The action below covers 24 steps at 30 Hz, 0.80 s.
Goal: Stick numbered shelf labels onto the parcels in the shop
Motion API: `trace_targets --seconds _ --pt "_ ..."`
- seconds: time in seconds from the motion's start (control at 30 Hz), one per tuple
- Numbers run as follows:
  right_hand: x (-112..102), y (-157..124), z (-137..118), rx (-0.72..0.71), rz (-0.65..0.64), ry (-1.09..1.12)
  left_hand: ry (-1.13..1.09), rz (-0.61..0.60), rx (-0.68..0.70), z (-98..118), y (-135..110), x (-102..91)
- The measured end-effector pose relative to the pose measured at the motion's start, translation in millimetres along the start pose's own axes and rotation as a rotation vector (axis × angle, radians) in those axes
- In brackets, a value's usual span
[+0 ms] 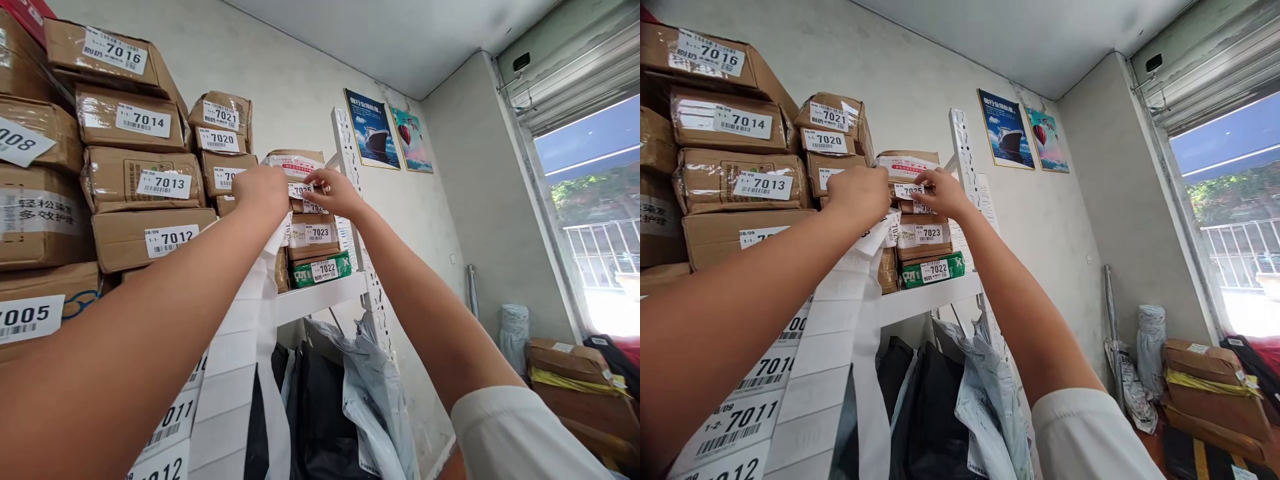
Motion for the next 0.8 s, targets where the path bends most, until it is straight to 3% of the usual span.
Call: trace_targets --seconds 0.07,0.2,0.4,0.63,0.8 --pt "2 0 1 -0.024 -0.017 0.039 0.110 -0.007 -0.005 -2 0 -2.8" --pt "2 2 -2 -0.078 -0.020 0.058 0.260 -0.073 0.128 -4 3 0.2" --pt "3 4 -4 -0.171 0.023 0.024 0.300 -0.042 0.232 3 -4 0.2" --pt "5 3 -2 -0.126 0.021 0.053 0.308 -0.033 0.240 12 -4 0.5" --pt "12 10 -5 -0.112 -0.021 0.009 0.331 -0.102 0.181 10 7 6.8"
Point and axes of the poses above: each hand's wrist, its own y-axis towards the middle knuckle, its own x-axis out of the palm, z = x × y, the point moved 7 cm from there along y, towards the middle knuckle, and after that the axes turned 11 degrees about -y, right-handed, at the moved point
